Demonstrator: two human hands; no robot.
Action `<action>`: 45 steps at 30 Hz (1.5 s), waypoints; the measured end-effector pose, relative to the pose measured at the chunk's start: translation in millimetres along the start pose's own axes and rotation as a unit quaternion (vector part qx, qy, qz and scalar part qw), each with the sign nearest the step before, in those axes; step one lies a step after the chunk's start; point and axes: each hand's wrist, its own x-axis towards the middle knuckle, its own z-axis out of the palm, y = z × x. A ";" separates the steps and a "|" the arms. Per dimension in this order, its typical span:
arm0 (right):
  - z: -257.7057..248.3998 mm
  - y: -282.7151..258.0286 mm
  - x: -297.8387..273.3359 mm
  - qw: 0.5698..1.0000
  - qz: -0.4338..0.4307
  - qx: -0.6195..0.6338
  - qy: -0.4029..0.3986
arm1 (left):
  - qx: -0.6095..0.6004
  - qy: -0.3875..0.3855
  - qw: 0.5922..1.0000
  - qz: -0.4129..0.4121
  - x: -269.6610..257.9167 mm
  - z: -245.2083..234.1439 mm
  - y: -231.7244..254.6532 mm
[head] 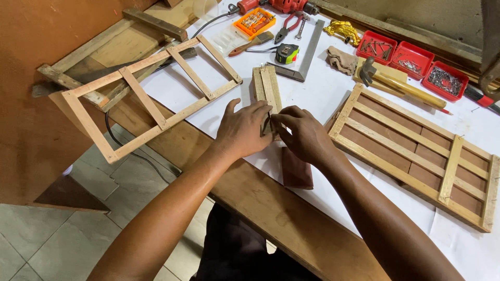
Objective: Sanding and assembling wooden frames at a workbench.
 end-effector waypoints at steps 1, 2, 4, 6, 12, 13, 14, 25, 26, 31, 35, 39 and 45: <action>0.3 0.0 -0.6 1.000 0.001 0.000 0.000 | 0.000 -0.001 1.000 0.000 -0.2 -1.2 0.1; 0.3 0.2 -0.7 1.000 0.005 0.006 -0.001 | -0.007 -0.007 1.000 -0.001 0.1 -2.7 0.1; 0.4 -0.3 -0.7 1.000 0.009 0.012 -0.002 | -0.012 -0.014 1.000 -0.003 0.5 -2.5 -1.5; 0.4 -1.8 0.1 1.000 0.022 0.014 -0.011 | -0.015 -0.028 0.999 -0.006 1.1 0.7 -5.0; -12.2 -6.1 -3.6 1.000 0.017 -0.001 -0.014 | 0.014 -0.035 0.999 -0.005 0.0 -6.1 5.0; -15.7 -5.1 -7.9 1.000 0.020 -0.002 -0.014 | 0.014 -0.036 0.999 -0.003 -1.6 -2.8 6.5; -20.2 -4.1 -12.1 0.999 0.025 -0.022 -0.032 | 0.031 -0.012 0.999 0.013 -2.8 0.0 8.5; -32.6 -18.7 -66.2 0.957 0.169 -0.130 -0.199 | 0.066 0.009 0.992 0.110 -19.9 18.2 58.3; -27.2 -14.4 -68.0 0.964 0.178 -0.093 -0.176 | 0.066 -0.001 0.992 0.109 -21.0 17.8 60.6; -28.8 -2.5 -65.3 0.965 0.228 0.092 -0.092 | 0.048 0.015 0.994 0.097 -23.4 12.0 56.8; -35.1 7.1 -39.5 0.933 0.255 0.256 0.012 | -0.006 0.088 0.996 0.009 -10.2 8.4 39.2; -20.7 25.9 -7.8 0.890 0.264 0.356 0.112 | -0.034 0.055 0.991 -0.114 10.8 13.2 35.5; -4.2 61.5 23.2 0.900 0.227 0.342 0.149 | -0.024 -0.053 0.983 -0.175 35.0 5.2 39.2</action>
